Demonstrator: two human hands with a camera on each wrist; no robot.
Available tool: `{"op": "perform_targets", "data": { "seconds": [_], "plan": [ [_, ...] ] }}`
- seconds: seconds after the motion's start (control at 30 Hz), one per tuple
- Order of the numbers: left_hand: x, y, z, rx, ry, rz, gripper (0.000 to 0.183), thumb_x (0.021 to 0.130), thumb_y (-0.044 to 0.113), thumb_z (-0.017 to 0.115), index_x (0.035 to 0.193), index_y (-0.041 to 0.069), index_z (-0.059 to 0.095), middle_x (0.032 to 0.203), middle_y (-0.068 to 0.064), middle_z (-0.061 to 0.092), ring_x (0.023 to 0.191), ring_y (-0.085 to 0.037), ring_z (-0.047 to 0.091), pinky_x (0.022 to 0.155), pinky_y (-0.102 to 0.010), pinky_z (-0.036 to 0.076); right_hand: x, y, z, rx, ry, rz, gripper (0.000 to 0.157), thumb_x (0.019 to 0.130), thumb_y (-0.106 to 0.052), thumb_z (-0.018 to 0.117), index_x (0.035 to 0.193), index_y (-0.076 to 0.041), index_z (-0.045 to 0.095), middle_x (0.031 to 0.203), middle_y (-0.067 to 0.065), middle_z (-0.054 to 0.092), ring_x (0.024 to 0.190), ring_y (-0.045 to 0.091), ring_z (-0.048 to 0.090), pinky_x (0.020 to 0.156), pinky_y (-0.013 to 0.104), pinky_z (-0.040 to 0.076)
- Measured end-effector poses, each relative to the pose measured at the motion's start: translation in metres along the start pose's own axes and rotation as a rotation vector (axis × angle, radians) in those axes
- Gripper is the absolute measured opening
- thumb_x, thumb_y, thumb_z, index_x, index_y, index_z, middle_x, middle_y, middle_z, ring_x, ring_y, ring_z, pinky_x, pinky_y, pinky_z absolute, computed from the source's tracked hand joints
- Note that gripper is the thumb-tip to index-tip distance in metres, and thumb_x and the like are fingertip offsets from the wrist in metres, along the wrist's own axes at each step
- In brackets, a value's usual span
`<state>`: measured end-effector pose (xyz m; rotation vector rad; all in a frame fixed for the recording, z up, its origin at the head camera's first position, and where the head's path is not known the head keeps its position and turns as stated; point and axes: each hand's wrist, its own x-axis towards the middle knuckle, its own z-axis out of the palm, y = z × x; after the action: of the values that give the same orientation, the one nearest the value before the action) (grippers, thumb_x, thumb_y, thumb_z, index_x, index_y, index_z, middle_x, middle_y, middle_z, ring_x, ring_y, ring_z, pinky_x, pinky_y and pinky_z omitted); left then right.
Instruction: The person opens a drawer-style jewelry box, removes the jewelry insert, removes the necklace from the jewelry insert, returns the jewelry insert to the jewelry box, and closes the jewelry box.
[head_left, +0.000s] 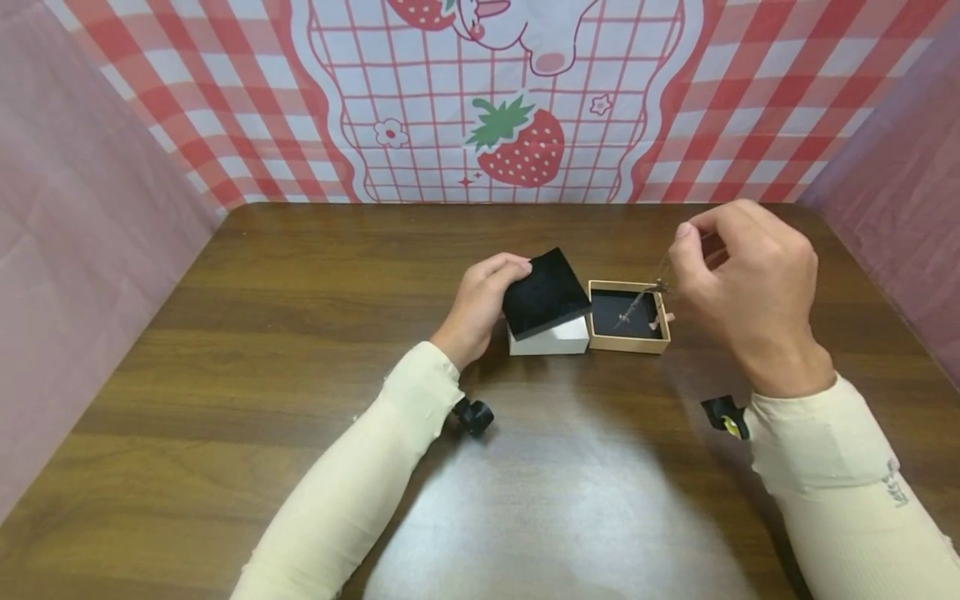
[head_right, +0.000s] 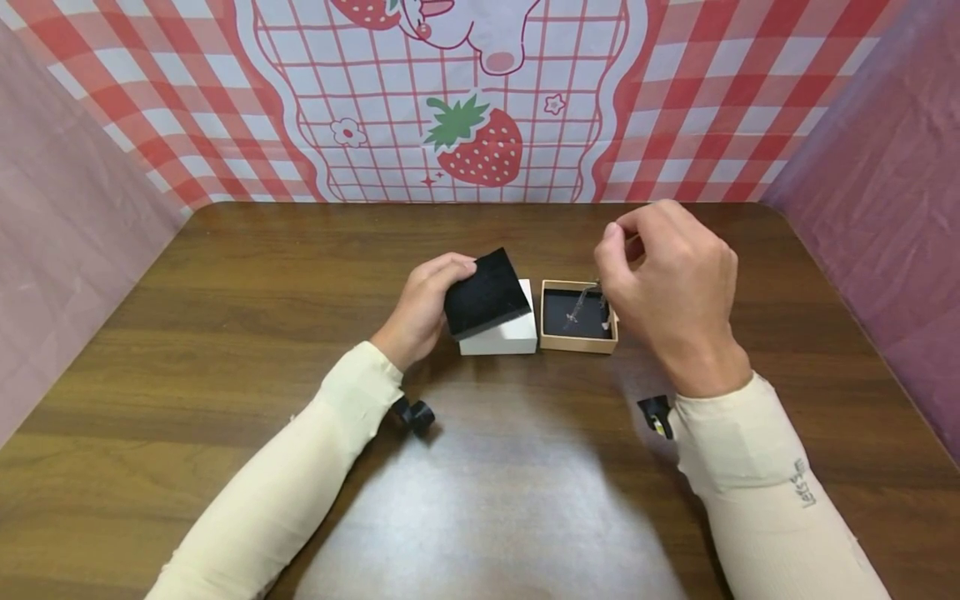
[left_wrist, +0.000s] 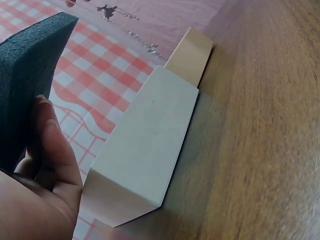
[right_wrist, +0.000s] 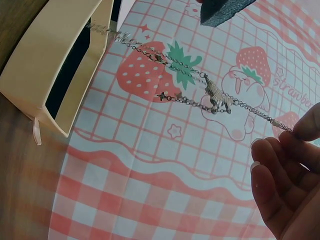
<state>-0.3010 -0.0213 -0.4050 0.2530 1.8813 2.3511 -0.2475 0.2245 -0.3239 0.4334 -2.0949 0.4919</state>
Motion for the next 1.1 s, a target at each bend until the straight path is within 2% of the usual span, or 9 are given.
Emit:
{"op": "perform_targets", "data": {
  "seconds": [0.23,0.57,1.1],
  "plan": [
    [0.000,0.000,0.001,-0.009,-0.003,0.002,0.022,0.099,0.013,0.056,0.106,-0.004,0.067,0.116,-0.009,0.063,0.092,-0.018,0.059,0.076,-0.030,0.053,0.000,0.000,-0.002,0.000,0.005,0.022,0.033,0.093,-0.021,0.054,0.083,0.007,0.068,0.072,0.020,0.063,0.064,0.034,0.059,0.062,0.030,0.035],
    [0.001,0.000,0.002,-0.028,0.021,-0.004,0.020,0.098,0.011,0.057,0.104,-0.005,0.067,0.112,-0.008,0.064,0.089,-0.015,0.060,0.074,-0.027,0.053,0.003,0.006,-0.006,-0.006,0.025,0.007,0.034,0.093,-0.023,0.054,0.082,0.007,0.068,0.072,0.019,0.063,0.063,0.032,0.058,0.062,0.030,0.034],
    [0.000,-0.001,0.001,-0.019,0.019,-0.009,0.022,0.098,0.012,0.057,0.106,-0.005,0.067,0.115,-0.008,0.064,0.091,-0.015,0.060,0.075,-0.028,0.053,0.006,0.015,-0.015,-0.012,0.049,0.065,0.035,0.092,-0.023,0.057,0.085,0.009,0.070,0.076,0.022,0.065,0.065,0.032,0.056,0.069,0.012,0.026]
  ]
}}
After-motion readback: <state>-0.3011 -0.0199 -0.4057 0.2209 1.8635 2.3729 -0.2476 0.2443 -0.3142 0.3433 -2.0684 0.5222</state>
